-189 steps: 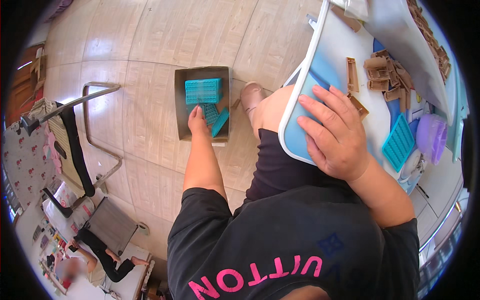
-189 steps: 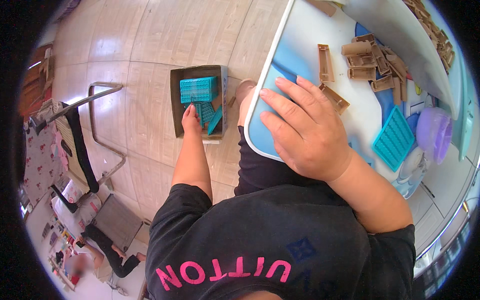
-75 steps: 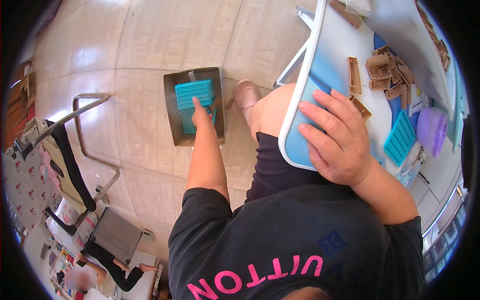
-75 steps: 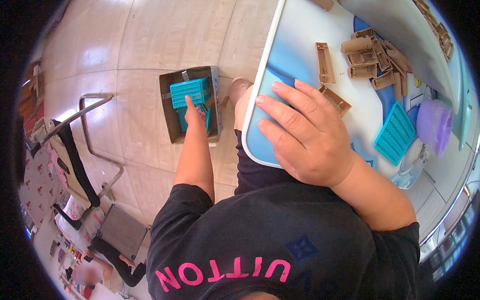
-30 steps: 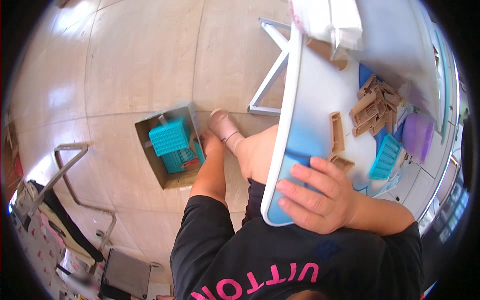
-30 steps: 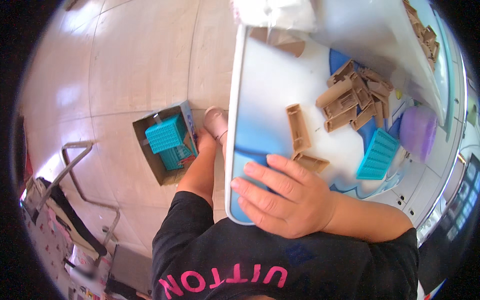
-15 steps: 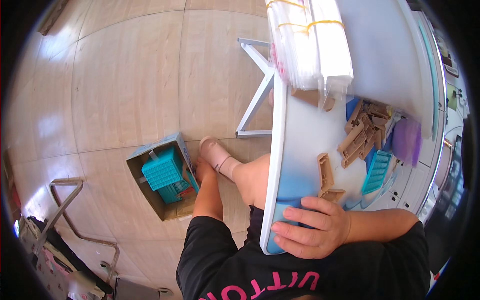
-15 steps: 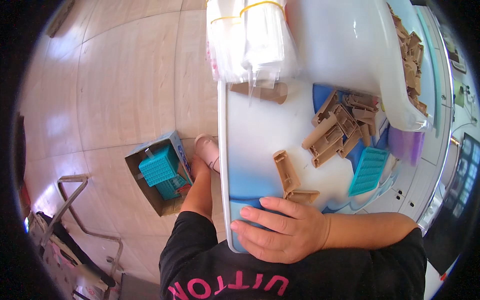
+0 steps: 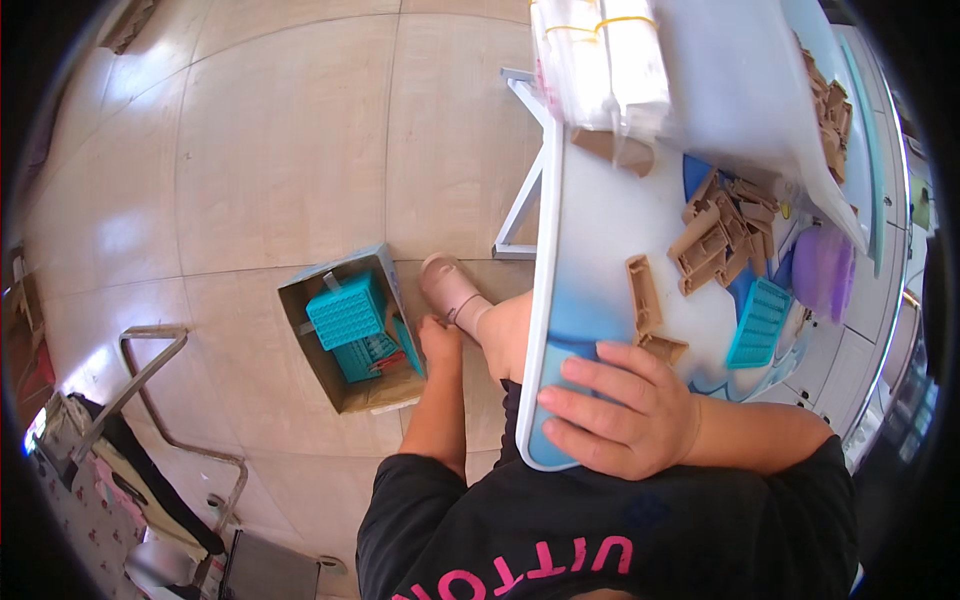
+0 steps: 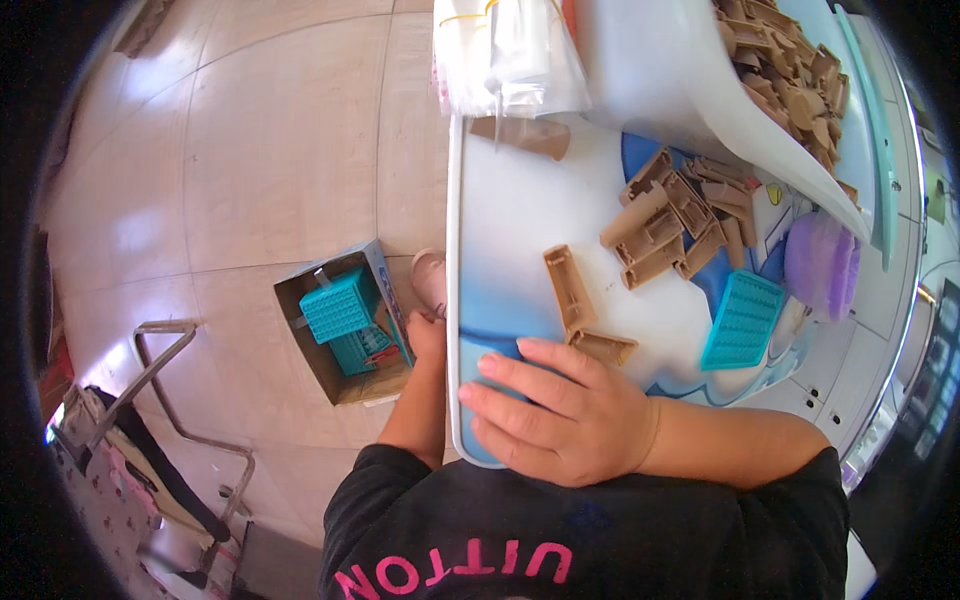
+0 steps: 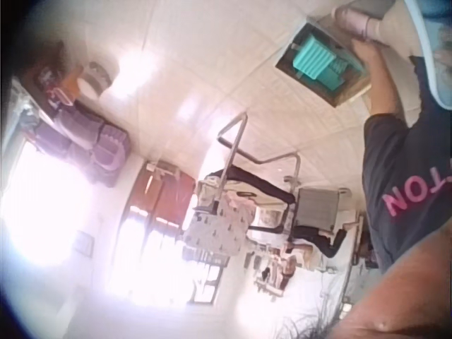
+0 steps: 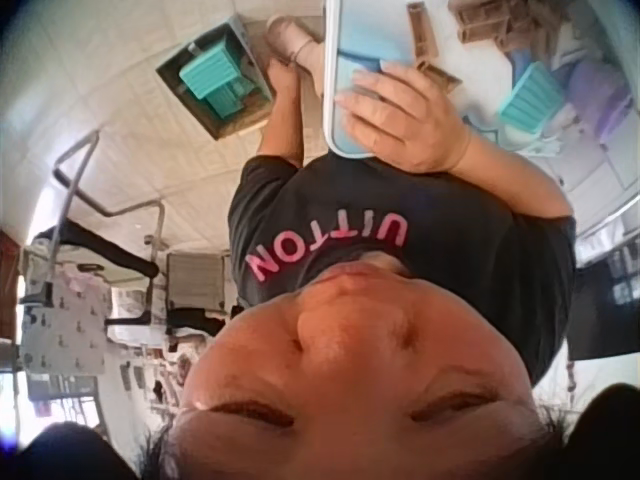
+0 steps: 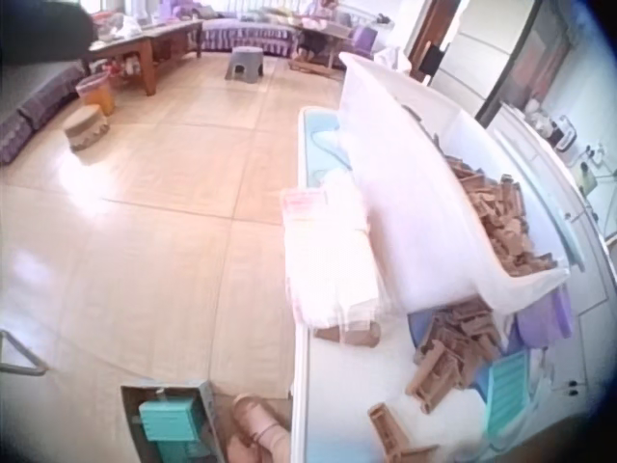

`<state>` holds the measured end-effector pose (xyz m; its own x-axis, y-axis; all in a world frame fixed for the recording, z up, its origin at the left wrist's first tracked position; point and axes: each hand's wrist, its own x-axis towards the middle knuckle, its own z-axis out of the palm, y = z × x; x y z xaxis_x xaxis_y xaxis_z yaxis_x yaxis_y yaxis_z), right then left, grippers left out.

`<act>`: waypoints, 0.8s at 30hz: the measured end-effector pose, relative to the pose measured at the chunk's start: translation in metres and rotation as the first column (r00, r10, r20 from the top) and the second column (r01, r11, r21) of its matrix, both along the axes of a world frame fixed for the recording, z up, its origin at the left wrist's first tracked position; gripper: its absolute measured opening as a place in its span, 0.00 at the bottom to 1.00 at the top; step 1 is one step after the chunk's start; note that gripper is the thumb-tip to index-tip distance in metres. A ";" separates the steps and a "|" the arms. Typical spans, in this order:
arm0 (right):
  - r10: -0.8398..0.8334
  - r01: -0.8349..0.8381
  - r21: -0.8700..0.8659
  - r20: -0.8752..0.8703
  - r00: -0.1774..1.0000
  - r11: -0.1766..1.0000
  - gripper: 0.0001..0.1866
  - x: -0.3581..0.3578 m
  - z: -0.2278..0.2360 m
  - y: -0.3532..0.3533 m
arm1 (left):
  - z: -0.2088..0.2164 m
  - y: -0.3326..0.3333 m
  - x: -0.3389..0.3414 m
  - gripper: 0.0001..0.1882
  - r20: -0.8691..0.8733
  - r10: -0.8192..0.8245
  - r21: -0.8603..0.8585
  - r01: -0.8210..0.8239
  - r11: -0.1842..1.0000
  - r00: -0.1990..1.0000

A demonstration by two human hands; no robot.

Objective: The person assembles small electronic lights by inserting circuit pieces and foam pads into plastic housings by hand, tests the lights, and places rubber trays into a cardboard box.

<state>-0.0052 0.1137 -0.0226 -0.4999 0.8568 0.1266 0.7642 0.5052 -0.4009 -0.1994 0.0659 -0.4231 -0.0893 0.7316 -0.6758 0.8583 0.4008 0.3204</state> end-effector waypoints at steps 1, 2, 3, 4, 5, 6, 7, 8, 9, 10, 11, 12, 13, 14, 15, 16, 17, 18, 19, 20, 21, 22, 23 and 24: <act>0.008 -0.008 0.008 -0.016 1.000 1.000 0.12 0.002 -0.001 0.000 | 0.027 0.007 -0.001 0.15 0.108 0.194 0.054 -0.200 0.978 0.975; 0.021 -0.020 0.017 -0.032 0.999 1.000 0.12 0.000 -0.002 0.000 | 0.045 0.008 -0.009 0.15 0.217 0.379 0.090 -0.405 0.910 0.900; 0.022 -0.021 0.026 -0.058 0.998 0.999 0.12 -0.002 -0.003 0.000 | 0.060 0.011 -0.018 0.15 0.272 0.418 0.230 -0.481 0.846 0.867; 0.022 -0.019 0.034 -0.084 0.996 0.999 0.12 -0.004 -0.003 0.000 | 0.075 0.016 -0.024 0.14 0.347 0.438 0.308 -0.542 0.782 0.829; 0.025 -0.019 0.063 -0.095 0.995 0.998 0.14 -0.004 -0.004 0.000 | 0.111 0.033 -0.023 0.14 0.423 0.444 0.372 -0.598 0.710 0.790; 0.038 -0.032 0.058 -0.118 0.992 0.998 0.14 -0.004 -0.002 -0.002 | 0.150 0.046 -0.022 0.13 0.538 0.419 0.406 -0.661 0.631 0.732; 0.047 -0.037 0.105 -0.102 0.994 0.994 0.11 -0.003 0.000 -0.004 | 0.189 0.059 -0.017 0.12 0.644 0.375 0.431 -0.721 0.543 0.667; 0.054 -0.040 0.157 -0.086 0.995 0.987 0.10 -0.003 0.000 -0.006 | 0.223 0.070 -0.014 0.13 0.790 0.284 0.379 -0.797 0.470 0.543; 0.027 -0.010 0.192 -0.083 0.996 0.981 0.10 0.000 -0.004 -0.009 | 0.262 0.079 -0.003 0.16 0.914 0.152 0.274 -0.849 0.451 0.376; 0.041 -0.020 0.200 -0.103 0.994 0.980 0.10 0.001 -0.004 -0.011 | 0.292 0.084 0.001 0.17 0.935 0.017 0.316 -0.852 0.418 0.355; -0.027 0.042 0.191 -0.081 0.996 0.981 0.10 0.004 -0.007 -0.015 | 0.322 0.089 0.015 0.17 0.947 -0.096 0.319 -0.860 0.398 0.307; -0.099 0.108 0.187 -0.058 0.993 0.976 0.11 0.005 -0.008 -0.015 | 0.347 0.094 0.030 0.17 0.933 -0.223 0.352 -0.845 0.403 0.282; -0.140 0.158 0.235 -0.091 0.986 0.959 0.13 0.005 -0.012 -0.014 | 0.361 0.097 0.045 0.16 0.905 -0.346 0.384 -0.828 0.409 0.249; -0.121 0.145 0.243 -0.113 0.986 0.959 0.13 0.001 -0.008 -0.010 | 0.368 0.103 0.051 0.18 0.865 -0.416 0.461 -0.775 0.432 0.282; -0.166 0.179 0.214 -0.078 0.983 0.960 0.12 0.003 -0.005 -0.007 | 0.374 0.111 0.058 0.20 0.747 -0.490 0.657 -0.608 0.445 0.449; -0.208 0.212 0.185 -0.044 0.977 0.959 0.12 0.005 -0.002 -0.005 | 0.380 0.118 0.070 0.22 0.693 -0.514 0.720 -0.506 0.474 0.506; -0.203 0.210 0.188 -0.054 0.978 0.959 0.12 0.011 0.001 -0.003 | 0.386 0.120 0.082 0.24 0.636 -0.544 0.770 -0.396 0.501 0.548; -0.228 0.235 0.212 -0.057 0.972 0.949 0.12 0.017 0.004 -0.001 | 0.390 0.115 0.085 0.26 0.650 -0.520 0.755 -0.389 0.528 0.555; -0.252 0.258 0.235 -0.060 0.966 0.937 0.12 0.022 0.006 -0.002 | 0.388 0.113 0.080 0.25 0.632 -0.528 0.774 -0.431 0.464 0.566; -0.257 0.264 0.232 -0.062 0.964 0.936 0.12 0.024 0.008 -0.007 | 0.381 0.112 0.073 0.23 0.620 -0.540 0.784 -0.470 0.405 0.569; -0.249 0.260 0.229 -0.077 0.965 0.938 0.11 0.029 0.010 -0.014 | 0.371 0.107 0.064 0.21 0.772 -0.439 0.633 -0.612 0.474 0.459; -0.241 0.255 0.226 -0.090 0.966 0.940 0.11 0.032 0.012 -0.021 | 0.357 0.103 0.050 0.19 0.891 -0.323 0.449 -0.726 0.521 0.320; -0.231 0.249 0.186 -0.112 0.967 0.950 0.11 0.034 0.014 -0.030 | 0.341 0.098 0.031 0.17 0.925 -0.160 0.377 -0.768 0.518 0.346; -0.236 0.252 0.188 -0.106 0.966 0.949 0.11 0.036 0.015 -0.039 | 0.322 0.092 0.007 0.16 0.932 0.009 0.309 -0.810 0.499 0.361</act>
